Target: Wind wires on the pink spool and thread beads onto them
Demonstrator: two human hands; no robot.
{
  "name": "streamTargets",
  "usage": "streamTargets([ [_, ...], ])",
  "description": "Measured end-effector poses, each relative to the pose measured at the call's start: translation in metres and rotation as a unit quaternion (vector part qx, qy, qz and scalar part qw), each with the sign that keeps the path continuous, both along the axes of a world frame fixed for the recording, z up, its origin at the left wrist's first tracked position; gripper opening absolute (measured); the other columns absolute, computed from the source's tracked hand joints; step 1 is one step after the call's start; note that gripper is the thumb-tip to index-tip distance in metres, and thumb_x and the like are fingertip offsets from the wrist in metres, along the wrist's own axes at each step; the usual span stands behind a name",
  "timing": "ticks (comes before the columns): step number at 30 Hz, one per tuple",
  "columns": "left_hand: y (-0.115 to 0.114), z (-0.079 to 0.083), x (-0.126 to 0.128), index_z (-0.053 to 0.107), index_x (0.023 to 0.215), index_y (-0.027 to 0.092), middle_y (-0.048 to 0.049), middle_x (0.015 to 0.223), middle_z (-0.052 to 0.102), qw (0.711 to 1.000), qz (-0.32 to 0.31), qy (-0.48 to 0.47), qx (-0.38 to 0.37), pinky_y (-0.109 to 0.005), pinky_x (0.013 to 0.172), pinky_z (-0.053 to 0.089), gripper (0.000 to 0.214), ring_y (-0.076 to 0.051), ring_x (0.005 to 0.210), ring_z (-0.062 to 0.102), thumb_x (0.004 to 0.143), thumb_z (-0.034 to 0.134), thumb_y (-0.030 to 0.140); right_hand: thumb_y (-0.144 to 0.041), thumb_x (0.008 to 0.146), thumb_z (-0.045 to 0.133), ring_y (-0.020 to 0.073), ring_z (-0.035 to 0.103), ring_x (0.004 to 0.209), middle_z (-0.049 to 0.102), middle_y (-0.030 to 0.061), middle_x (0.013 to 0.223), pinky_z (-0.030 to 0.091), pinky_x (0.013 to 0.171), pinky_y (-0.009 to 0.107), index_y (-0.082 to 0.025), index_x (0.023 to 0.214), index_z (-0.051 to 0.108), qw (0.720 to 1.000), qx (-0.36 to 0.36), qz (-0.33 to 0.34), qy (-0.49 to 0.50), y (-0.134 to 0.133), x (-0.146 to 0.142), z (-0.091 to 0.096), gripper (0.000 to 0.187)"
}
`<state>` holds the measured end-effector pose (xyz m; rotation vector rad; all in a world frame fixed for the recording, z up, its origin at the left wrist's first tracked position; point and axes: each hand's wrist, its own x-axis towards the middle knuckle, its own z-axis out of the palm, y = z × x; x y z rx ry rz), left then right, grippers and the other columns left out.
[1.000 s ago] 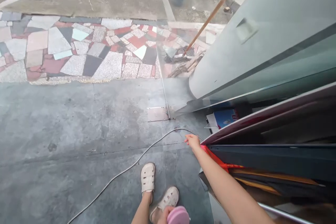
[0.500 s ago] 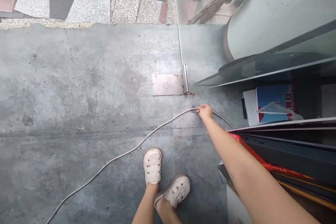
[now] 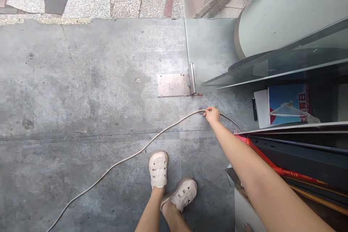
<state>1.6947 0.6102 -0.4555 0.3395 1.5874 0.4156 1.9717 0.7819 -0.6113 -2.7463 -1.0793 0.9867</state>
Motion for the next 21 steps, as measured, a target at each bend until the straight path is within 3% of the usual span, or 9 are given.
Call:
streamTargets([
  [8, -0.003, 0.001, 0.002, 0.064, 0.084, 0.027, 0.0005, 0.111, 0.065, 0.999, 0.014, 0.034, -0.005, -0.050, 0.113, 0.024, 0.016, -0.030, 0.137, 0.016, 0.074, 0.054, 0.018, -0.032, 0.089, 0.052, 0.0135, 0.058, 0.076, 0.060, 0.0018, 0.083, 0.049, 0.074, 0.034, -0.013, 0.094, 0.059, 1.000, -0.017, -0.023, -0.011, 0.006, -0.007, 0.018, 0.021],
  [21, 0.001, -0.002, 0.000, 0.062, 0.085, 0.025, 0.0010, 0.110, 0.066, 1.000, -0.006, 0.018, -0.013, -0.049, 0.110, 0.029, 0.015, -0.030, 0.136, 0.019, 0.077, 0.052, 0.018, -0.034, 0.088, 0.053, 0.0150, 0.059, 0.083, 0.062, 0.0029, 0.086, 0.047, 0.081, 0.037, -0.014, 0.092, 0.061, 0.998, -0.060, -0.021, -0.024, 0.010, -0.014, 0.026, 0.022],
])
